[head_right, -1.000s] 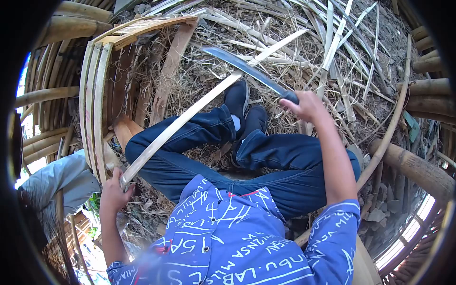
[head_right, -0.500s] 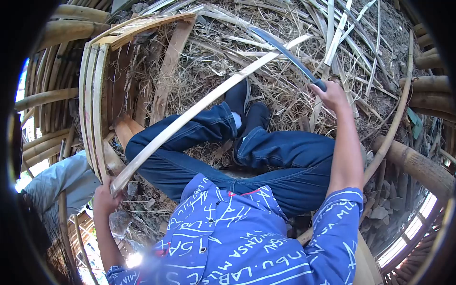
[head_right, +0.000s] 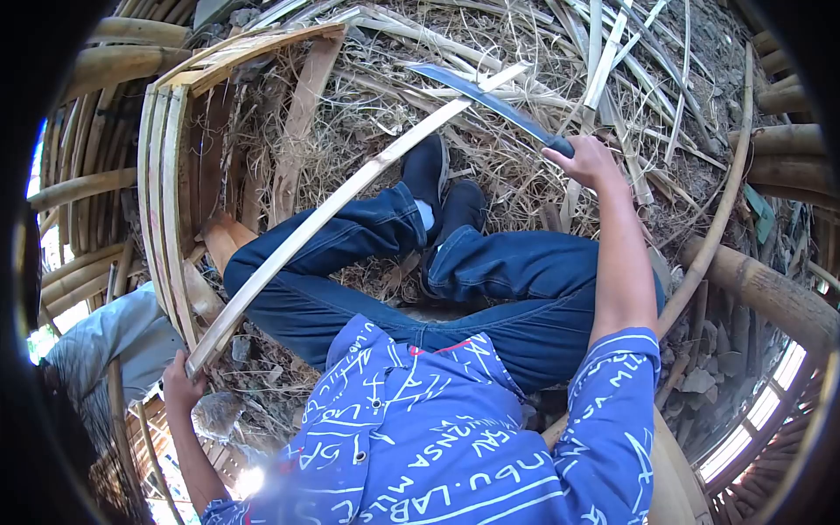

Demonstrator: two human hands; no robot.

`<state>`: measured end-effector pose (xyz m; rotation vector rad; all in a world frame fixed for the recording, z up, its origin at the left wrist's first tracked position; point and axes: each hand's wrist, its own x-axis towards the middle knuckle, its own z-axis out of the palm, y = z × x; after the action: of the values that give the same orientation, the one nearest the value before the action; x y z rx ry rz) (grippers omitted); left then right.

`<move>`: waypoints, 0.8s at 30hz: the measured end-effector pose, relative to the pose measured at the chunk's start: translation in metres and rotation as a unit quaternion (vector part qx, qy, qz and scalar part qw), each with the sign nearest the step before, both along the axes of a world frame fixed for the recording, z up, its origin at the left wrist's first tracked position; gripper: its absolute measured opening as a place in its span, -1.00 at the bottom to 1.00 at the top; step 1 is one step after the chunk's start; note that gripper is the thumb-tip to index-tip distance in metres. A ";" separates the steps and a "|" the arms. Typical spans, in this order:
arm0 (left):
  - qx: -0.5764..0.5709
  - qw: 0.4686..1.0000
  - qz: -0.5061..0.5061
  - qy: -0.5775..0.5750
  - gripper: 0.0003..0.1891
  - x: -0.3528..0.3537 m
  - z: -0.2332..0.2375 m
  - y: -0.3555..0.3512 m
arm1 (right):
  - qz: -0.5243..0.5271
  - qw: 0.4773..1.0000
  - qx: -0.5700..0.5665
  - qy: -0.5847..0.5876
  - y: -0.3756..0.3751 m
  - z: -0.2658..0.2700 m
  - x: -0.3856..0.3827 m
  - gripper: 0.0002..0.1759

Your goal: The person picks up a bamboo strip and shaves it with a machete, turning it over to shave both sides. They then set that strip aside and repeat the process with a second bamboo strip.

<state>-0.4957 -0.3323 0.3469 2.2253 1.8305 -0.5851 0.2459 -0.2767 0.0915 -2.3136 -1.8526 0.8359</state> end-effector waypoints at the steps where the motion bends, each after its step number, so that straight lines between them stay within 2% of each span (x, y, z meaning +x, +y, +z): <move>1: -0.014 0.999 0.017 0.033 -0.62 -0.013 0.002 -0.002 | 0.002 1.000 0.001 0.000 0.001 0.003 0.000 -0.38; 2: -0.029 0.997 0.036 0.068 -0.59 -0.025 0.006 -0.007 | -0.014 1.000 -0.027 0.004 0.002 0.007 -0.001 -0.38; 4: -0.019 0.997 0.036 0.060 -0.57 -0.040 0.012 -0.018 | -0.024 0.998 -0.061 0.001 0.004 0.015 -0.001 -0.37; 7: -0.008 0.998 0.031 0.063 -0.51 -0.074 0.013 -0.029 | -0.018 0.999 -0.040 -0.008 0.001 0.022 -0.007 -0.39; 9: 0.027 0.997 0.040 0.068 -0.53 -0.087 0.019 -0.036 | -0.003 1.000 -0.005 -0.010 -0.004 0.002 0.009 -0.42; 10: 0.029 0.995 0.017 0.090 -0.49 -0.102 0.031 -0.043 | -0.052 0.998 0.016 0.012 -0.009 -0.014 0.025 -0.43; 11: 0.052 0.986 0.004 0.158 -0.47 -0.148 0.047 -0.069 | -0.103 0.993 0.044 0.033 -0.010 -0.023 0.039 -0.44; 12: 0.036 0.989 0.049 0.138 -0.54 -0.155 0.074 -0.087 | -0.181 0.982 0.024 0.044 -0.013 -0.009 0.049 -0.43; 13: 0.062 0.986 0.054 0.147 -0.60 -0.148 0.097 -0.102 | -0.260 0.964 0.001 0.053 -0.021 0.006 0.061 -0.42; 14: 0.091 0.987 0.039 0.129 -0.61 -0.130 0.109 -0.108 | -0.272 0.958 0.038 0.080 -0.031 -0.010 0.089 -0.42; 15: 0.078 0.987 0.032 0.135 -0.60 -0.110 0.114 -0.113 | -0.236 0.966 0.093 0.043 -0.024 -0.001 0.078 -0.44; 16: 0.079 0.987 0.052 0.130 -0.61 -0.112 0.109 -0.116 | -0.212 0.969 0.116 0.059 -0.013 0.001 0.066 -0.43; 17: 0.080 0.986 0.069 0.128 -0.61 -0.115 0.107 -0.117 | -0.191 0.969 0.136 0.076 -0.006 0.002 0.053 -0.41; 19: 0.084 0.984 0.083 0.133 -0.64 -0.091 0.096 -0.110 | -0.263 0.948 0.034 0.179 0.008 0.021 0.023 -0.46; 21: 0.092 0.991 0.059 0.077 -0.64 -0.083 0.078 -0.111 | -0.238 0.945 -0.004 0.225 0.011 0.035 0.006 -0.52; 24: 0.127 0.987 0.052 0.081 -0.62 -0.067 0.065 -0.112 | -0.231 0.893 -0.018 0.385 0.007 0.053 -0.012 -0.56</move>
<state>-0.5625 -0.4440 0.4117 2.2762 2.1993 -0.5541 0.2336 -0.2697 0.1443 -1.8651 -0.9158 1.4142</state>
